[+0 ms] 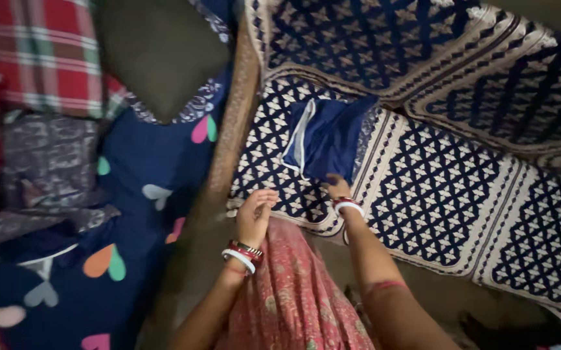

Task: The person folds items of clothing and places them inside a blue storage bag.

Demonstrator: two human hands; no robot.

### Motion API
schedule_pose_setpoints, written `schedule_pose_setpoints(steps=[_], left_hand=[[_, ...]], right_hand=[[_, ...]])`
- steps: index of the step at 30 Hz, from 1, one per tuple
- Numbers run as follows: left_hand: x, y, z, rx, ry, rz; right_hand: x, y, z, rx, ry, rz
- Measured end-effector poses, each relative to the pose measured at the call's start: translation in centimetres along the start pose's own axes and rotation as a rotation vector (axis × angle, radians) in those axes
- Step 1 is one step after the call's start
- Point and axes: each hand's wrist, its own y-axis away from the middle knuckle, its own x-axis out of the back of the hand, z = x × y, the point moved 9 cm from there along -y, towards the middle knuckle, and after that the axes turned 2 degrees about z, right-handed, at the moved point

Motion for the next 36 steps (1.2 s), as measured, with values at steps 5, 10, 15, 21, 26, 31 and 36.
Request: schedule_pose_setpoints(steps=[5, 10, 15, 21, 26, 31, 36], left_hand=[[-3.7, -0.5, -4.4, 0.054, 0.048, -0.008], [-5.4, 0.5, -6.7, 0.032, 0.09, -0.013], [-3.2, 2.7, -7.9, 0.05, -0.044, 0.014], [-2.9, 3.4, -4.6, 0.001, -0.03, -0.02], [-5.1, 2.7, 2.4, -0.11, -0.119, -0.103], [-4.8, 4.3, 8.5, -0.231, -0.331, -0.17], [-0.7, 6.4, 8.9, -0.432, -0.449, -0.232]], right_hand=[[-5.6, -0.9, -1.6, -0.03, 0.006, -0.24], [-8.1, -1.9, -1.1, -0.009, 0.655, -0.395], [-6.9, -3.5, 0.0, 0.216, 0.552, -0.11], [3.4, 2.2, -2.4, 0.462, -0.107, 0.177], [12.1, 11.5, -7.2, 0.389, -0.481, 0.231], [14.2, 20.1, -13.3, 0.402, -0.79, 0.187], [12.6, 28.5, -18.2, 0.48, -0.715, 0.19]])
